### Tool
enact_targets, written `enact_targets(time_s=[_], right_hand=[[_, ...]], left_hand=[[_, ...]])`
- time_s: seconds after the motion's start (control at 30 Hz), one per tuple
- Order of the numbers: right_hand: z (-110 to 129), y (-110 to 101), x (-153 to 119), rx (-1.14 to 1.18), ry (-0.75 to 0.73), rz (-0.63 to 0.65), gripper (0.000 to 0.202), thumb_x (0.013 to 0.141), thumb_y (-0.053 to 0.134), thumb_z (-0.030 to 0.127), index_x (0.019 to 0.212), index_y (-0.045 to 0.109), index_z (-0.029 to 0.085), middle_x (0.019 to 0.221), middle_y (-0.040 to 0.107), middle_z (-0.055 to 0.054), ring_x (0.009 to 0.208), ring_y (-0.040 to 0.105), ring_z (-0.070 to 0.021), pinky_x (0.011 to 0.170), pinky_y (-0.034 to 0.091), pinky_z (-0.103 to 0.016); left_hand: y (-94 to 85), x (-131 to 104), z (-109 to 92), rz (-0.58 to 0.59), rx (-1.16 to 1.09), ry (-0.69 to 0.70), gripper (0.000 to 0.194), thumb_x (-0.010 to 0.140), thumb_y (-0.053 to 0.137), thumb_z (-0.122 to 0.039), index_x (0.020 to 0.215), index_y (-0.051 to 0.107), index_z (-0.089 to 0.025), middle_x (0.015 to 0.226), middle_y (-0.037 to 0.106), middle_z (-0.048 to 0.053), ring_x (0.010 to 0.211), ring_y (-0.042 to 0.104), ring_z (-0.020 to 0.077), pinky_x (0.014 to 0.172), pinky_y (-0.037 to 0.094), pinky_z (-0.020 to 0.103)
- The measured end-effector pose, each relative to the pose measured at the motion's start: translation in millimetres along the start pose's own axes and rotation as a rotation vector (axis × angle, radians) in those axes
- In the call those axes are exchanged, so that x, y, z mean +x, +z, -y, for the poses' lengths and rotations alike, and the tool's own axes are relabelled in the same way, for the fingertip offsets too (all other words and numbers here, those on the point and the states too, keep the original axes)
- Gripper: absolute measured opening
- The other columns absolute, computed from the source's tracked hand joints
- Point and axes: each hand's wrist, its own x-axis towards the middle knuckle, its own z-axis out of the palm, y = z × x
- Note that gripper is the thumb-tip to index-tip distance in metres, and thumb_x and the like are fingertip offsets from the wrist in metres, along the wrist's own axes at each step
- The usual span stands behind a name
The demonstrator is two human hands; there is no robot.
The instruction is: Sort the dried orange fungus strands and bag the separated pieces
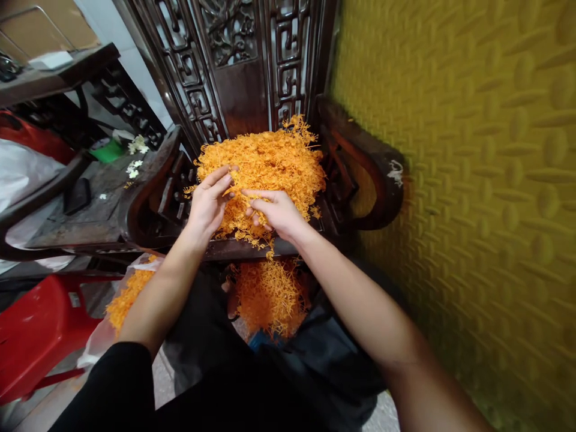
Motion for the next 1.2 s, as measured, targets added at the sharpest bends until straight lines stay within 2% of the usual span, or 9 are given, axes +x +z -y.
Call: enact_targets(time_s=[0.3,0.4,0.53,0.7,0.87,0.93,1.0,1.07,1.2], right_hand=[[-12,-4,22,0.075,0.11,-0.128,0.017,0.088,0.059,0.01,0.098,0.07,0.018,0.082,0.059,-0.002,0.053,0.052,-0.0072,0.038,0.02,-0.018],[-15,2,28,0.147,0.098,-0.053,0.009,0.09,0.07,0.016,0.097,0.064,0.019,0.097,0.065,-0.004,0.055,0.053,-0.0055,0.037,0.021,-0.017],[-13,7,38,0.184,0.051,-0.098,0.03,0.089,0.08,0.037,0.092,0.054,0.022,0.092,0.062,-0.003,0.054,0.05,-0.0059,0.036,0.02,-0.018],[-5,12,42,0.186,-0.006,-0.067,0.051,0.089,0.067,0.07,0.085,0.05,0.023,0.084,0.058,-0.002,0.05,0.047,-0.0075,0.036,0.012,-0.02],[-8,12,43,0.029,-0.135,-0.018,0.041,0.094,0.065,0.061,0.092,0.068,0.02,0.085,0.064,-0.004,0.05,0.054,-0.0095,0.037,0.024,-0.021],[-10,10,44,-0.116,-0.247,-0.034,0.032,0.097,0.065,0.049,0.109,0.075,0.022,0.098,0.072,-0.007,0.07,0.067,-0.0158,0.048,0.046,-0.026],[-10,8,44,-0.255,-0.377,-0.035,0.031,0.097,0.066,0.038,0.121,0.076,0.022,0.116,0.075,-0.009,0.103,0.071,-0.0226,0.076,0.06,-0.035],[-7,7,43,-0.362,-0.453,0.01,0.033,0.097,0.066,0.034,0.126,0.076,0.022,0.123,0.075,-0.01,0.12,0.067,-0.0258,0.095,0.059,-0.042],[-1,8,38,-0.496,-0.494,0.133,0.035,0.101,0.061,0.037,0.13,0.074,0.024,0.118,0.077,-0.007,0.117,0.069,-0.0265,0.1,0.058,-0.047]], left_hand=[[4.7,-10,5,0.025,-0.159,-0.148,0.025,0.078,0.081,-0.014,0.102,0.077,-0.017,0.113,0.077,0.007,0.087,0.066,0.0124,0.08,0.051,0.027],[5.1,-9,8,0.044,-0.22,-0.18,0.023,0.079,0.078,-0.011,0.101,0.077,-0.016,0.107,0.077,0.005,0.083,0.065,0.0101,0.078,0.051,0.024],[-2.2,-1,8,-0.01,-0.24,-0.154,0.018,0.083,0.078,-0.018,0.101,0.077,-0.017,0.112,0.076,0.006,0.082,0.064,0.0098,0.074,0.05,0.023],[-13.7,5,4,-0.026,-0.161,-0.081,0.022,0.084,0.08,-0.027,0.104,0.076,-0.018,0.121,0.075,0.007,0.084,0.064,0.0103,0.07,0.047,0.022],[-21.2,3,2,-0.017,-0.048,-0.079,0.032,0.076,0.084,-0.02,0.107,0.076,-0.017,0.124,0.076,0.008,0.094,0.069,0.0145,0.082,0.05,0.028],[-22.9,2,1,-0.004,-0.037,-0.086,0.031,0.073,0.085,-0.017,0.103,0.077,-0.017,0.119,0.078,0.008,0.088,0.069,0.0136,0.078,0.05,0.027],[-23.9,2,0,0.013,-0.039,-0.087,0.029,0.07,0.085,-0.016,0.098,0.079,-0.016,0.11,0.079,0.008,0.081,0.069,0.0119,0.072,0.048,0.025],[-24.1,2,-1,0.017,-0.051,-0.091,0.026,0.069,0.086,-0.015,0.094,0.08,-0.016,0.1,0.08,0.007,0.077,0.068,0.0106,0.068,0.046,0.023],[-23.6,1,-1,-0.001,-0.094,-0.104,0.024,0.068,0.087,-0.014,0.091,0.08,-0.015,0.087,0.078,0.004,0.073,0.068,0.0094,0.066,0.049,0.021]])
